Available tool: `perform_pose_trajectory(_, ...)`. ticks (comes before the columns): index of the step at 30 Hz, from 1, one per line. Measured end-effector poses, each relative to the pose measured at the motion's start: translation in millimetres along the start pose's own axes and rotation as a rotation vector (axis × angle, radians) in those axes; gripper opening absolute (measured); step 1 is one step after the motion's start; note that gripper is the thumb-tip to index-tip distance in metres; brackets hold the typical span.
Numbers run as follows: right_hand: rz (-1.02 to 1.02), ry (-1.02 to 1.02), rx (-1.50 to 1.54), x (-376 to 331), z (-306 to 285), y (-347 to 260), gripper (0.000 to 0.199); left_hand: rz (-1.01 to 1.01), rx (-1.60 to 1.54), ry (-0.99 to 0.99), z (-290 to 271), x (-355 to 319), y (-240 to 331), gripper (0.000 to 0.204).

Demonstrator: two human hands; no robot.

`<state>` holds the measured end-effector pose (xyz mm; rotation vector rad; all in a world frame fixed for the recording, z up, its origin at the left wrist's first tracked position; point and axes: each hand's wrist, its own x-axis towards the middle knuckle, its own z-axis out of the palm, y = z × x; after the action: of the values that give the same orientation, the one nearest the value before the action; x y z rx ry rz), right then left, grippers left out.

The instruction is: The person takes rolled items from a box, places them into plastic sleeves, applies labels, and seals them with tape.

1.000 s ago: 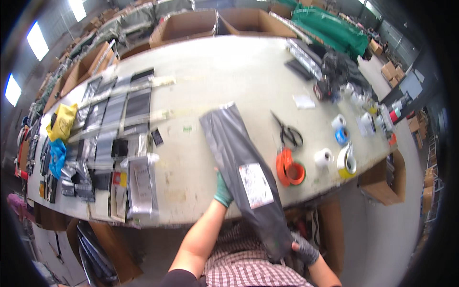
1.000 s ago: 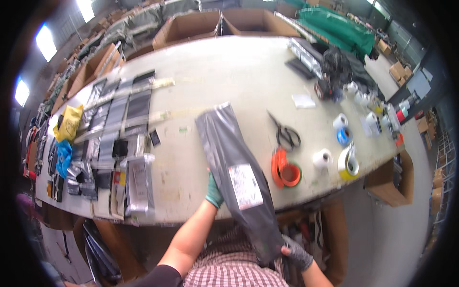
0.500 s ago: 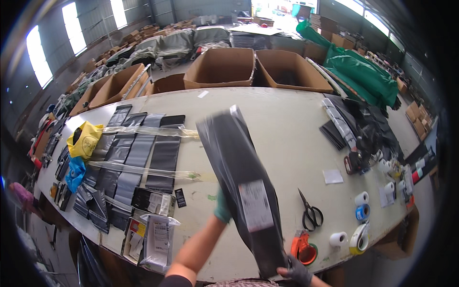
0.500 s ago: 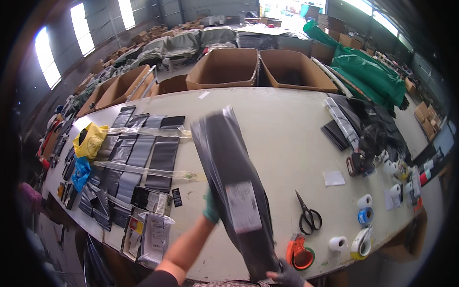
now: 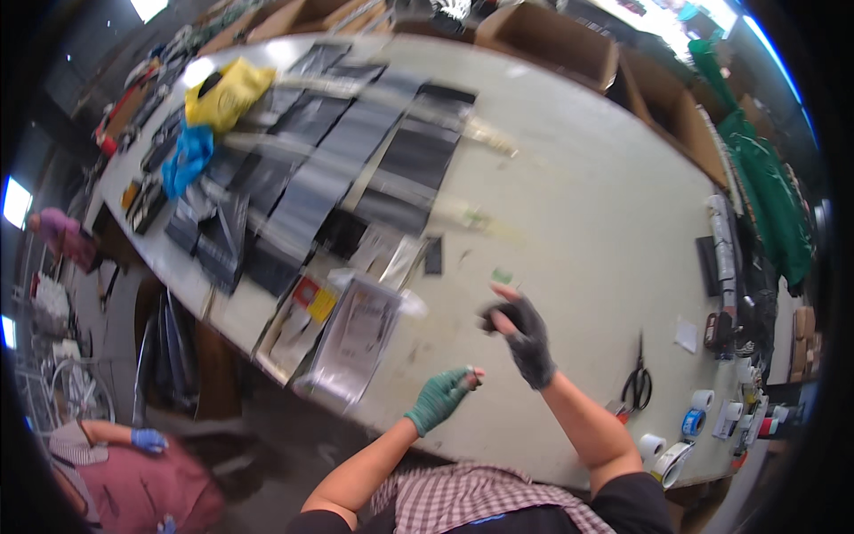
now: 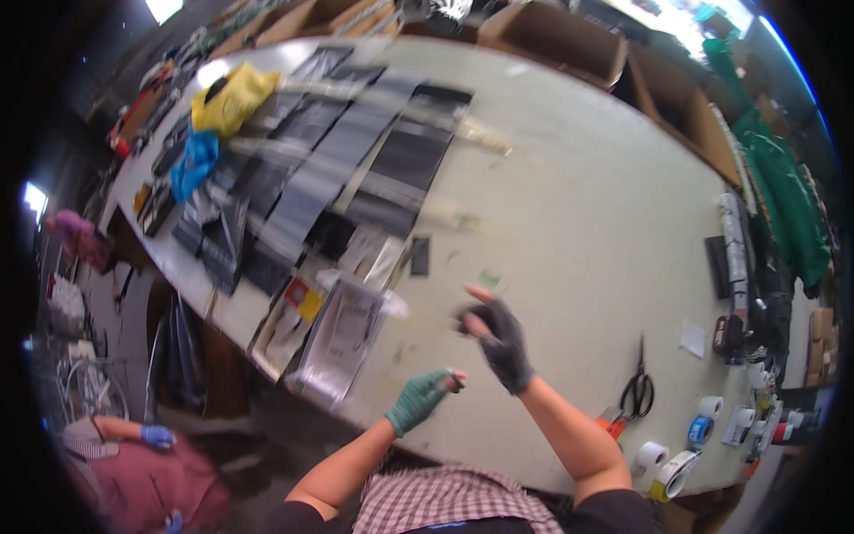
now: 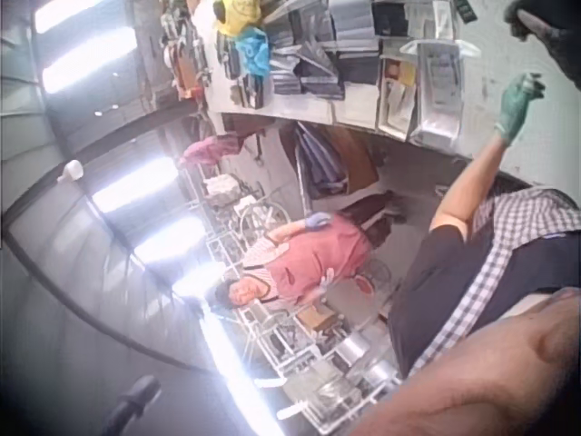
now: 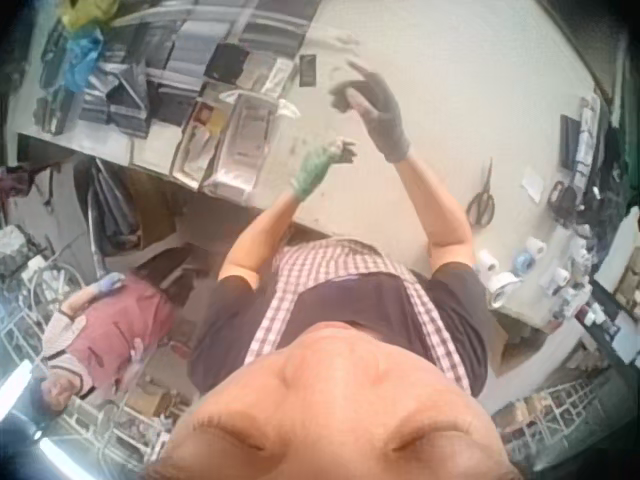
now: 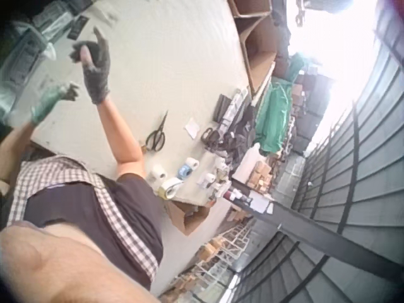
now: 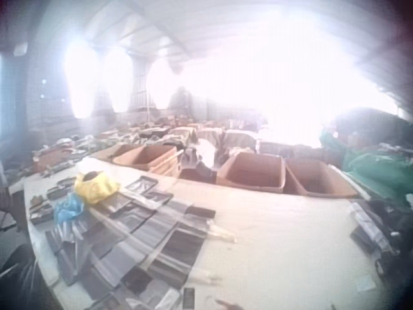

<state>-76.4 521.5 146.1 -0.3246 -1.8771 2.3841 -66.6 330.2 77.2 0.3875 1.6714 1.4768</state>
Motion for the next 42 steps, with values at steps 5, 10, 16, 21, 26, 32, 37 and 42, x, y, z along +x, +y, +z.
perform_pose_trajectory(5,-0.167,0.106,-1.3,-208,-47,102,0.039,0.58,0.609,0.129,-28,-70,-68,0.023)
perform_pose_trajectory(10,-0.043,0.025,-1.578,-295,-60,139,0.054,0.698,0.845,0.118,-25,-72,-72,0.024)
perform_pose_trajectory(16,-0.134,0.077,-1.62,-300,-59,145,0.039,0.721,0.814,0.121,-19,-76,-86,0.025)
perform_pose_trajectory(21,-0.153,0.107,-1.646,-295,-51,146,0.035,0.72,0.861,0.144,-22,-78,-86,0.027)
perform_pose_trajectory(26,-0.17,0.159,-1.652,-290,-49,145,0.034,0.7,0.896,0.139,-18,-74,-79,0.027)
perform_pose_trajectory(32,-0.201,0.319,-1.561,-288,-45,131,0.04,0.665,0.962,0.084,34,-63,-73,0.032)
perform_pose_trajectory(37,-0.107,0.774,-1.14,-305,-22,143,0.035,0.739,1.197,-0.252,113,-42,-77,0.049)
perform_pose_trajectory(42,-0.001,1.017,-0.792,-468,2,208,0.028,0.925,1.365,-0.56,206,-32,-61,0.063)
